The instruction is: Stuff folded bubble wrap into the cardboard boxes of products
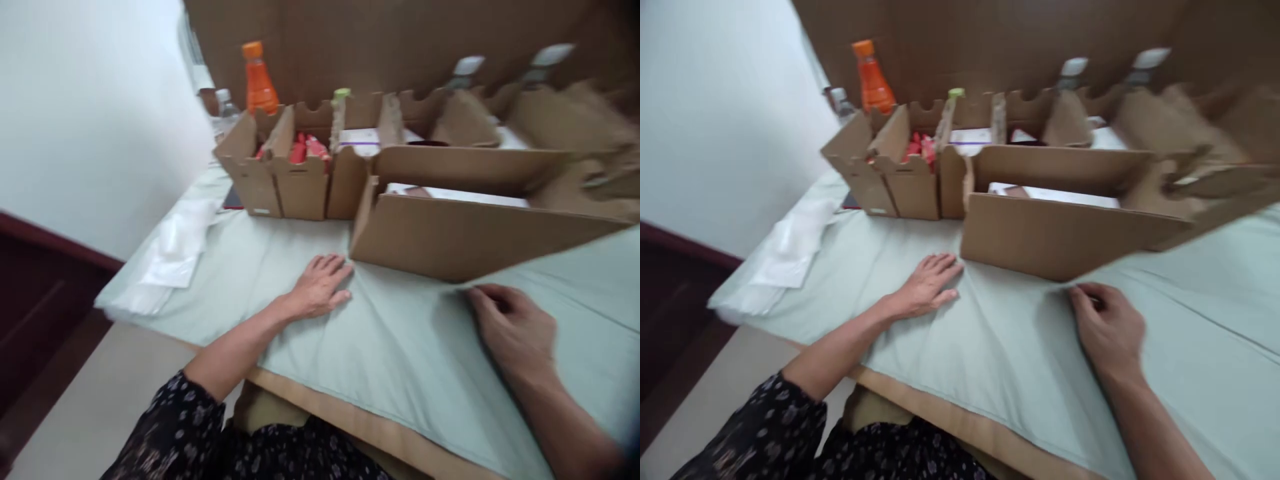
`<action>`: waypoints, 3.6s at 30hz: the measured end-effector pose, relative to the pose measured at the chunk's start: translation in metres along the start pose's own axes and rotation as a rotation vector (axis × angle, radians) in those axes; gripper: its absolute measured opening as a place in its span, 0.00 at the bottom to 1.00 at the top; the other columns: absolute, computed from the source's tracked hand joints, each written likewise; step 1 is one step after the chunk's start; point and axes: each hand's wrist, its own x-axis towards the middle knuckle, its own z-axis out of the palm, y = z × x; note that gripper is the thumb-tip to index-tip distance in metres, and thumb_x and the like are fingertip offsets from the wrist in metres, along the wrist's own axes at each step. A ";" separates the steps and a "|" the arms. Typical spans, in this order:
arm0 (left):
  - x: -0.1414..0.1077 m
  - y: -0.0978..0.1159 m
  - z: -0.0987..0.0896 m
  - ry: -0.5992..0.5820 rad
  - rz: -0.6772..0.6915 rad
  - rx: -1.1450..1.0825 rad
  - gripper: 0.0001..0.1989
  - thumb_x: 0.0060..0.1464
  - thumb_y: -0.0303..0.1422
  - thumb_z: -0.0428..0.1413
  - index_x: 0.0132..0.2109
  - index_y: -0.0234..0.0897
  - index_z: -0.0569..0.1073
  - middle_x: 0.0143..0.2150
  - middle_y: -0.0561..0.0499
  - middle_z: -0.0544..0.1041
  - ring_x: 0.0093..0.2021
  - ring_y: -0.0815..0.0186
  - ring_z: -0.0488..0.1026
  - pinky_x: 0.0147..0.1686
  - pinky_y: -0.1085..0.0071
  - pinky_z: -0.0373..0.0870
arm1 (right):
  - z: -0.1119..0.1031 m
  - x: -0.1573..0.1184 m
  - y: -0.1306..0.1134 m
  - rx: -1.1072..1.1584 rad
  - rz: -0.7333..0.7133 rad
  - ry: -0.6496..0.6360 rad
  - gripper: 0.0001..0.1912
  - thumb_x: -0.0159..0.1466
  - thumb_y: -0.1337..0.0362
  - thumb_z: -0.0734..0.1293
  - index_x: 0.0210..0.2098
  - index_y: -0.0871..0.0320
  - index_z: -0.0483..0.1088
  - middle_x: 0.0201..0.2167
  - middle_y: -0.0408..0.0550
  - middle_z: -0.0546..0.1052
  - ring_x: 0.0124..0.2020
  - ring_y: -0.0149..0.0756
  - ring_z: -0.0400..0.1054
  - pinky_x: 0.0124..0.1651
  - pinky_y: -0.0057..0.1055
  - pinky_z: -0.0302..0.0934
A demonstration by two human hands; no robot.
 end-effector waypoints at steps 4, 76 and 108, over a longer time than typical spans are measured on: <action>-0.023 0.001 -0.013 -0.067 0.050 -0.010 0.28 0.67 0.44 0.56 0.70 0.39 0.68 0.78 0.38 0.58 0.80 0.46 0.51 0.76 0.42 0.46 | 0.013 -0.020 0.017 -0.185 -0.352 -0.105 0.14 0.59 0.43 0.63 0.36 0.37 0.77 0.48 0.54 0.82 0.53 0.68 0.75 0.53 0.65 0.68; -0.160 -0.044 -0.080 0.061 -0.538 -0.860 0.07 0.54 0.33 0.59 0.39 0.37 0.79 0.34 0.53 0.78 0.34 0.68 0.72 0.37 0.70 0.66 | 0.037 -0.071 -0.118 0.237 -0.220 -0.517 0.22 0.55 0.37 0.72 0.31 0.49 0.79 0.30 0.47 0.83 0.31 0.49 0.79 0.34 0.45 0.74; -0.200 -0.128 -0.177 1.298 -0.505 -0.983 0.12 0.61 0.40 0.53 0.42 0.43 0.80 0.47 0.46 0.84 0.63 0.51 0.75 0.50 0.56 0.79 | 0.126 -0.068 -0.148 0.411 -0.532 -0.669 0.12 0.68 0.54 0.66 0.43 0.52 0.79 0.40 0.50 0.84 0.39 0.44 0.78 0.46 0.43 0.74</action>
